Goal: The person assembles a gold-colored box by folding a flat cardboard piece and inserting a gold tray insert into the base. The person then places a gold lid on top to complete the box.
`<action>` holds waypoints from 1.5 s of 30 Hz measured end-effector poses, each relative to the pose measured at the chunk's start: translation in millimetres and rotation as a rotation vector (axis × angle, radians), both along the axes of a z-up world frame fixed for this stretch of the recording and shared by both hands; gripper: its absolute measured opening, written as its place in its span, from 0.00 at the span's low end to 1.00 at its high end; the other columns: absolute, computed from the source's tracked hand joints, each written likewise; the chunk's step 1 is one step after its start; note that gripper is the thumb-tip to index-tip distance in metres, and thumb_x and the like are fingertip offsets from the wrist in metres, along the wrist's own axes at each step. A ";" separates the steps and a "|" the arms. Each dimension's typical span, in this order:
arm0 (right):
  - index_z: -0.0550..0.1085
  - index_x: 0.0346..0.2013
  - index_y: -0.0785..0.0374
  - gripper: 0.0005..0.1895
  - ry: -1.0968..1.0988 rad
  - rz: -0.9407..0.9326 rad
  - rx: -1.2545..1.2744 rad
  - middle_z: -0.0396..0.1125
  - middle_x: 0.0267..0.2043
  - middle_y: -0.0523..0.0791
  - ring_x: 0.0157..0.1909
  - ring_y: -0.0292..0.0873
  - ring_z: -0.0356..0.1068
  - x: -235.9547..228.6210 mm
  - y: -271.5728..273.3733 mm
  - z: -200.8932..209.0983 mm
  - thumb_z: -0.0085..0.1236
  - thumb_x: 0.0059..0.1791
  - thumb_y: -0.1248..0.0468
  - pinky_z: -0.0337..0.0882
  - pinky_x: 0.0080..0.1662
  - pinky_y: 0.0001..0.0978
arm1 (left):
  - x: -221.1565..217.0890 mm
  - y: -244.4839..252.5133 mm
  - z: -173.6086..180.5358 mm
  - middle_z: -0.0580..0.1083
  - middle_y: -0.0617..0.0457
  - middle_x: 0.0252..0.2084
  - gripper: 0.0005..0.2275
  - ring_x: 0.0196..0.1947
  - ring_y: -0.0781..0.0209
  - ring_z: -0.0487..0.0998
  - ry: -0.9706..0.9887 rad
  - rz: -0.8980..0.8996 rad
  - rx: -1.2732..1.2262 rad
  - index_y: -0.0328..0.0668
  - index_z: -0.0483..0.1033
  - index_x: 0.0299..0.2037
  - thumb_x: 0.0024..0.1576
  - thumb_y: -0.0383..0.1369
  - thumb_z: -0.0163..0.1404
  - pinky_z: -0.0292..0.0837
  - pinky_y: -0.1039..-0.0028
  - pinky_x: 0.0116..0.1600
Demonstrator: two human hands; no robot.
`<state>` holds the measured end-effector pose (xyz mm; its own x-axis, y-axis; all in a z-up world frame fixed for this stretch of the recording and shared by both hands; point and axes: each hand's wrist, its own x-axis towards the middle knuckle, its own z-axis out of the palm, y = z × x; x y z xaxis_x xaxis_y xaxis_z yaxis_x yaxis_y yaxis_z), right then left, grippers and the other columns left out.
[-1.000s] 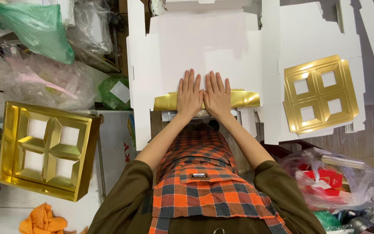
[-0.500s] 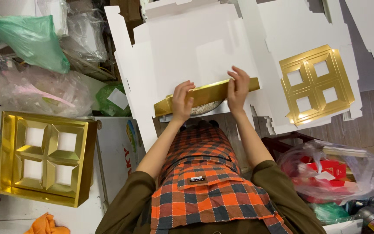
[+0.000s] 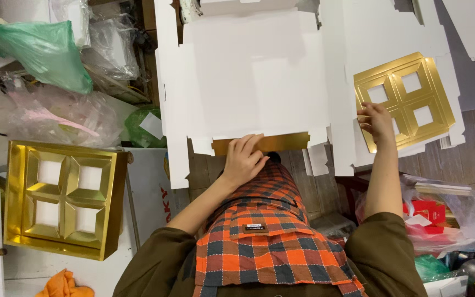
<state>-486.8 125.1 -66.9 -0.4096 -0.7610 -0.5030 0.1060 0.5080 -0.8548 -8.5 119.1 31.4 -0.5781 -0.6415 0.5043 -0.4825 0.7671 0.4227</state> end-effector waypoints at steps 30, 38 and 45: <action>0.67 0.66 0.66 0.39 -0.805 -0.242 -0.379 0.68 0.62 0.51 0.61 0.52 0.69 149.6 78.5 -88.6 0.53 0.52 0.39 0.75 0.52 0.44 | 113.2 -109.8 -17.9 0.75 0.63 0.38 0.03 0.44 0.67 0.74 -0.179 -0.172 -0.607 0.49 0.77 0.34 0.57 0.28 0.58 0.63 0.70 0.61; 0.66 0.64 0.57 0.44 -0.730 0.241 -0.411 0.65 0.61 0.43 0.62 0.45 0.66 187.3 105.0 -70.6 0.74 0.40 0.45 0.66 0.61 0.50 | 121.4 -133.1 36.2 0.63 0.45 0.70 0.45 0.70 0.52 0.60 -0.884 -0.072 -0.167 0.51 0.63 0.69 0.36 0.52 0.62 0.49 0.49 0.70; 0.67 0.59 0.64 0.36 -0.571 0.064 -0.266 0.69 0.53 0.46 0.54 0.44 0.70 240.6 99.2 -13.7 0.64 0.46 0.44 0.73 0.52 0.46 | 36.8 -15.9 70.6 0.55 0.35 0.73 0.57 0.73 0.44 0.53 -0.615 -0.429 0.251 0.33 0.54 0.70 0.39 0.72 0.52 0.37 0.41 0.74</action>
<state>-246.2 224.3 -80.5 -0.0822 -0.9042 -0.4190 0.5597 0.3060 -0.7701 28.2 103.1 102.0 -0.9290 -0.3514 -0.1163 -0.3691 0.8561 0.3616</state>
